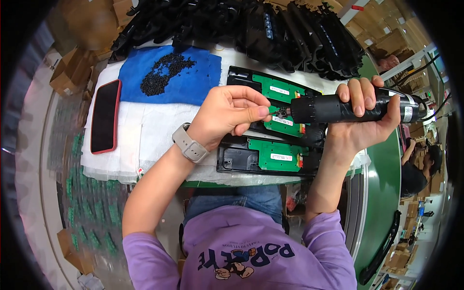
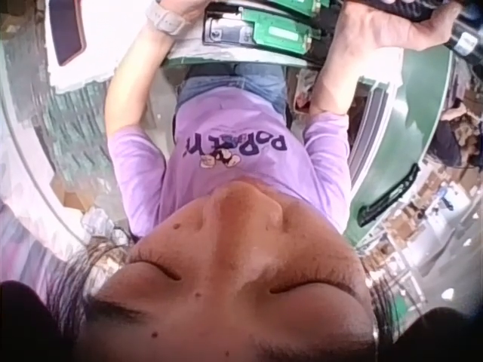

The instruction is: Assembling electronic modules into cartridge housings and securing them with an electric screwdriver.

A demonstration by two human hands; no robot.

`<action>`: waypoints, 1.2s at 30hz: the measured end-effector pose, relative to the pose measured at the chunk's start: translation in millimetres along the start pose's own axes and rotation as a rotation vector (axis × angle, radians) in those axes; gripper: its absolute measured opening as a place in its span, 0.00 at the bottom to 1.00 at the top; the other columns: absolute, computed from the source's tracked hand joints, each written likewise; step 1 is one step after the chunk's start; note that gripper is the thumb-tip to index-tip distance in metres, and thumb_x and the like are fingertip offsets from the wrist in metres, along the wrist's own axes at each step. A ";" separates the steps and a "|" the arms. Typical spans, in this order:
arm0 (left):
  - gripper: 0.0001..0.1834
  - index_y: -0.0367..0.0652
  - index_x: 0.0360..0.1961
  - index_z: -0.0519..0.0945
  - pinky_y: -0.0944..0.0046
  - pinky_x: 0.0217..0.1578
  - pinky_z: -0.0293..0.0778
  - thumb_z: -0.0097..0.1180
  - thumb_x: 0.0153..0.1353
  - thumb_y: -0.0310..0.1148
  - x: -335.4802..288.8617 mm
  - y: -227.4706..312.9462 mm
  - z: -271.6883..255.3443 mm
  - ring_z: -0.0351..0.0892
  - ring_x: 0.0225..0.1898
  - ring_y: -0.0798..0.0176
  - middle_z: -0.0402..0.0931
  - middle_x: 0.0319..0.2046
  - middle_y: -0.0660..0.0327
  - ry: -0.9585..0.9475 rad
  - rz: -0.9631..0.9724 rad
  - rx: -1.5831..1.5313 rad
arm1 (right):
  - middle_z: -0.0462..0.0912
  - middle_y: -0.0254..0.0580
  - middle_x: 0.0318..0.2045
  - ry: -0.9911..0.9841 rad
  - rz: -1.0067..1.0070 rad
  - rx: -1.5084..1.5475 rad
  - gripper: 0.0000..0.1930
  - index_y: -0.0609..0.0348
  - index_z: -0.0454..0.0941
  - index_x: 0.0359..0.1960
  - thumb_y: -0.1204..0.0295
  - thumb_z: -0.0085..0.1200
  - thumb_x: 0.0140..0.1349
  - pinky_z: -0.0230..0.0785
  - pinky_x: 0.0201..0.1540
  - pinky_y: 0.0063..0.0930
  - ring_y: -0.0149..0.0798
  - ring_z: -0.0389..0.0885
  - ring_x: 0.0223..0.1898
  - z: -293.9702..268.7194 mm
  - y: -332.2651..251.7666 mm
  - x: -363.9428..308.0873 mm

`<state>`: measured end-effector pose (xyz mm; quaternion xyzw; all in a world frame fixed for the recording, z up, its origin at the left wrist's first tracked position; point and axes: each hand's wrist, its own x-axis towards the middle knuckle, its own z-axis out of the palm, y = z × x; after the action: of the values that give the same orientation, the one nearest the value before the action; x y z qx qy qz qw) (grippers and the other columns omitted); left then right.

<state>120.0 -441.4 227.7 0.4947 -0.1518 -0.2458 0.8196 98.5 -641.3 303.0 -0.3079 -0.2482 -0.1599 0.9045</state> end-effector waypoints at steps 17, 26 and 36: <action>0.09 0.34 0.37 0.69 0.74 0.33 0.68 0.42 0.62 0.29 7.7 -14.1 -12.0 0.73 0.33 0.67 0.75 0.39 0.49 0.308 0.139 -0.191 | 0.65 0.36 0.12 -0.284 0.298 -0.236 0.16 0.67 0.63 0.38 0.65 0.45 0.56 0.57 0.16 0.22 0.28 0.60 0.10 17.5 38.3 -18.1; 0.11 0.31 0.41 0.65 0.67 0.49 0.70 0.34 0.57 0.16 7.5 -11.1 -6.1 0.72 0.49 0.55 0.68 0.47 0.43 0.278 0.195 -0.048 | 0.63 0.31 0.11 -0.342 0.300 -0.499 0.21 0.62 0.64 0.38 0.55 0.48 0.53 0.56 0.16 0.24 0.26 0.58 0.08 18.5 39.1 -17.9; 0.09 0.28 0.41 0.67 0.71 0.33 0.73 0.40 0.60 0.22 9.8 -19.4 -20.4 0.77 0.31 0.63 0.74 0.35 0.46 0.181 0.022 -0.174 | 0.63 0.34 0.12 -0.402 0.454 -0.511 0.13 0.61 0.62 0.30 0.64 0.47 0.53 0.54 0.13 0.22 0.27 0.59 0.08 25.5 49.1 -12.8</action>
<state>133.2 -439.3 201.2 0.4401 -0.0609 -0.2034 0.8725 100.7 -586.1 290.1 -0.5954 -0.2982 0.0511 0.7443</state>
